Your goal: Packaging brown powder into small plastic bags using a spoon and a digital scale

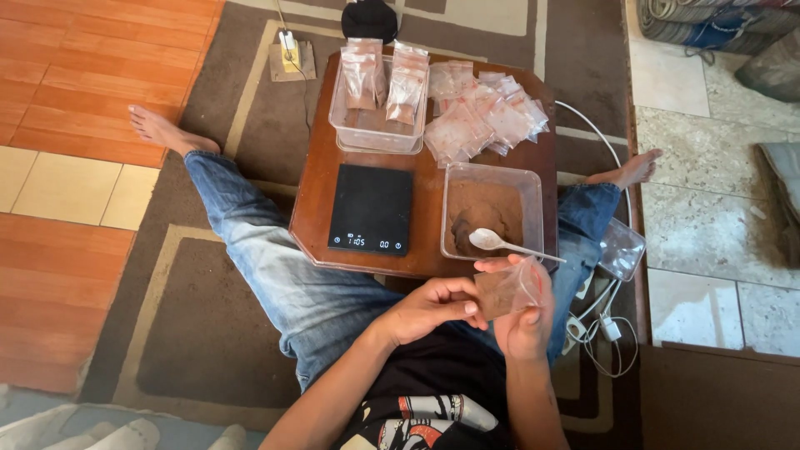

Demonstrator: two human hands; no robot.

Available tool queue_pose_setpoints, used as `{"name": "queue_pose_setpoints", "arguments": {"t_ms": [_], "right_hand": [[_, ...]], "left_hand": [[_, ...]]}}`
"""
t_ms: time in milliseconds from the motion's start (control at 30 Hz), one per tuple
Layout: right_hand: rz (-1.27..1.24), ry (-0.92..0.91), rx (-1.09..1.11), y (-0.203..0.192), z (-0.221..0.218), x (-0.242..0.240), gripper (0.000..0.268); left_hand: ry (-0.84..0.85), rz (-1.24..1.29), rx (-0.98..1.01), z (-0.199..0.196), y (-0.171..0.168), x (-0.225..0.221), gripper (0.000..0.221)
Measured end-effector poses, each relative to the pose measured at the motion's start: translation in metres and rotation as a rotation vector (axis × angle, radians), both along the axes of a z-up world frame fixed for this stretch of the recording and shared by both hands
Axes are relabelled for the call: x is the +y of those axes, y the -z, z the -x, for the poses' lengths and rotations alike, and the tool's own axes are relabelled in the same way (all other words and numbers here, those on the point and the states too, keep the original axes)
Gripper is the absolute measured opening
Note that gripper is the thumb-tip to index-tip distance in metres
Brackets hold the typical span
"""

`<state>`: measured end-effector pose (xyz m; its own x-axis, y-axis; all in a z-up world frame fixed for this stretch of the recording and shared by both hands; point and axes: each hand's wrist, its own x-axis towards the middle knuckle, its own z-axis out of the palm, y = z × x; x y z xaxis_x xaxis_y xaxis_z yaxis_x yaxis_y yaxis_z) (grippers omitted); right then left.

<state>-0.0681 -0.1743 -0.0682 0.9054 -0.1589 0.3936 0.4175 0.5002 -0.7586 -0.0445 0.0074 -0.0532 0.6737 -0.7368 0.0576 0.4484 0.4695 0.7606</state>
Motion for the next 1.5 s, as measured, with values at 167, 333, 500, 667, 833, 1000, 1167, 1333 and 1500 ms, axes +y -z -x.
{"name": "queue_pose_setpoints", "arguments": {"t_ms": [167,333,500,667,833,1000,1167,1333,1500], "right_hand": [[0.180,0.197,-0.058,-0.006,-0.011,-0.012,0.082],[0.403,0.321,0.000,-0.017,-0.024,-0.062,0.084],[1.039,0.372,0.145,-0.100,-0.035,-0.096,0.054],[1.646,0.296,0.025,-0.146,-0.073,-0.085,0.054],[2.040,0.234,-0.135,-0.129,-0.096,-0.089,0.045],[2.169,0.171,-0.136,-0.118,-0.107,-0.091,0.049],[2.172,0.186,-0.113,-0.107,-0.109,-0.091,0.045],[2.166,0.159,-0.001,-0.104,-0.105,-0.091,0.046],[2.105,0.175,0.088,-0.101,-0.099,-0.087,0.047]], "left_hand": [[-0.040,0.009,0.029,-0.003,0.018,-0.003,0.017],[-0.102,0.068,0.105,-0.008,0.032,0.007,0.020],[-0.205,0.062,0.118,-0.007,0.045,0.026,0.023],[-0.252,0.036,0.143,-0.002,0.058,0.046,0.025],[-0.282,-0.030,0.164,0.001,0.056,0.061,0.024],[-0.300,-0.043,0.164,0.001,0.058,0.067,0.025],[-0.305,-0.046,0.161,0.001,0.057,0.067,0.024],[-0.303,-0.063,0.161,0.001,0.054,0.067,0.024],[-0.301,-0.060,0.166,0.003,0.055,0.066,0.024]]}}
